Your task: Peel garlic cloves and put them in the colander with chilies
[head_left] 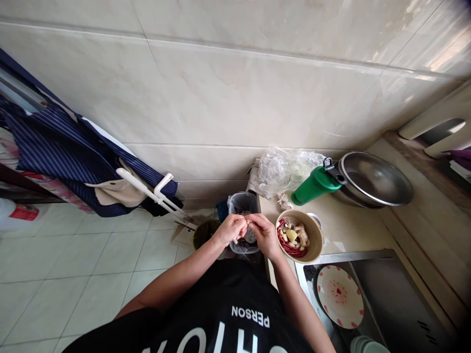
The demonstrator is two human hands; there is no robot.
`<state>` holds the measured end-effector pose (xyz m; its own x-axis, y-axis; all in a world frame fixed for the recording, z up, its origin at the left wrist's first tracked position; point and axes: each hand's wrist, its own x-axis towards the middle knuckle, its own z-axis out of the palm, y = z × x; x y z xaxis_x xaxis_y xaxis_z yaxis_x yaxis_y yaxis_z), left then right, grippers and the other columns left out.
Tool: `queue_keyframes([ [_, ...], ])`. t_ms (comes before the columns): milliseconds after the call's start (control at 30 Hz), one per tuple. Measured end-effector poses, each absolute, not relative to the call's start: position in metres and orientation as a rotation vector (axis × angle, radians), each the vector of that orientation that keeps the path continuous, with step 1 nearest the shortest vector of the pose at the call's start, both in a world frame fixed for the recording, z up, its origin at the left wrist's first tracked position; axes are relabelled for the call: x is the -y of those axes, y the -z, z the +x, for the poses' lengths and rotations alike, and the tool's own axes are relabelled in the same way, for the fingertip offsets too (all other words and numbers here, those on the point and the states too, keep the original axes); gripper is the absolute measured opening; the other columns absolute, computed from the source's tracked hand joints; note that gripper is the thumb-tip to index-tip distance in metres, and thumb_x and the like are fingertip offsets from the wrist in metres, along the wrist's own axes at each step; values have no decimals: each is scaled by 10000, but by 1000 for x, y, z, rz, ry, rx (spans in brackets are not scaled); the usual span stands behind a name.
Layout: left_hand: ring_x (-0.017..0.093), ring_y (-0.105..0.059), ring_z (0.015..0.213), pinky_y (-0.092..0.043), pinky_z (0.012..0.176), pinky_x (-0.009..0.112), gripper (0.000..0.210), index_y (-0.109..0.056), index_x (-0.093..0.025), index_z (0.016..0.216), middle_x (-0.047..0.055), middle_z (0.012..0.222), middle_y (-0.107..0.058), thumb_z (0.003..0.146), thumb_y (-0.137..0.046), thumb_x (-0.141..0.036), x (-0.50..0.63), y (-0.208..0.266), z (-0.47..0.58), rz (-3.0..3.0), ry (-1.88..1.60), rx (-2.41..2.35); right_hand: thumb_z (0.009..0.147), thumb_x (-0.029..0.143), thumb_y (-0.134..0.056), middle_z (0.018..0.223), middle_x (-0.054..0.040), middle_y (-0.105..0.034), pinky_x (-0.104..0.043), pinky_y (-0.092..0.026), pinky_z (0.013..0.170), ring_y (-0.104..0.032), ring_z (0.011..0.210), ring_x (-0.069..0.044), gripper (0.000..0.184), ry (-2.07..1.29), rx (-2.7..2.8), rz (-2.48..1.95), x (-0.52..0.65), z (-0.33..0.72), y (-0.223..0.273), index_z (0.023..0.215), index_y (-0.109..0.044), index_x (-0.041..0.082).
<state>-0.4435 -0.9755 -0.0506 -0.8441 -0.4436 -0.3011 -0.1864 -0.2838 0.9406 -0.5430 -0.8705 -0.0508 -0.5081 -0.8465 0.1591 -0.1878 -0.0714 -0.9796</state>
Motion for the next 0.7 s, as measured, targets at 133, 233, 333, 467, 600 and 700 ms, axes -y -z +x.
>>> queue_keyframes([
  [133, 45, -329, 302, -184, 301, 155, 210, -410, -171, 481, -37, 395, -451, 676, -429, -247, 976, 51, -444, 811, 2320, 1708, 850, 264, -564, 915, -52, -613, -332, -453, 827, -570, 874, -194, 123, 1615, -1700, -1162, 870, -544, 48, 904, -668, 227],
  [233, 42, -319, 295, -173, 299, 154, 213, -403, -173, 487, -38, 395, -450, 679, -431, -262, 975, 50, -445, 822, 2360, 1679, 820, 266, -605, 856, -16, -575, -293, -455, 774, -542, 799, -159, 85, 1821, -1537, -869, 873, -540, 54, 895, -619, 227],
  [333, 39, -317, 296, -164, 304, 154, 210, -399, -172, 488, -38, 401, -447, 674, -433, -263, 975, 51, -446, 856, 2369, 1705, 780, 255, -651, 851, 5, -547, -253, -449, 707, -511, 719, -122, 120, 1916, -1314, -627, 875, -536, 59, 883, -593, 228],
  [467, 42, -332, 317, -177, 319, 156, 216, -396, -173, 501, -33, 426, -456, 699, -406, -259, 975, 59, -446, 892, 2280, 1840, 729, 258, -698, 868, 13, -533, -225, -443, 616, -482, 636, -94, 180, 1974, -1157, -438, 873, -538, 60, 864, -579, 242],
  [600, 51, -360, 335, -213, 347, 165, 271, -414, -168, 489, -27, 426, -458, 743, -395, -262, 976, 73, -444, 995, 2090, 2042, 727, 247, -698, 901, 18, -544, -223, -457, 642, -512, 667, -94, 193, 2066, -1132, -363, 869, -548, 56, 878, -579, 264],
  [700, 63, -375, 336, -238, 366, 182, 307, -444, -162, 459, -23, 396, -456, 747, -451, -271, 978, 83, -445, 1050, 1968, 2111, 745, 243, -682, 979, 1, -555, -255, -469, 747, -557, 799, -121, 148, 2056, -1131, -392, 867, -550, 54, 870, -604, 249],
])
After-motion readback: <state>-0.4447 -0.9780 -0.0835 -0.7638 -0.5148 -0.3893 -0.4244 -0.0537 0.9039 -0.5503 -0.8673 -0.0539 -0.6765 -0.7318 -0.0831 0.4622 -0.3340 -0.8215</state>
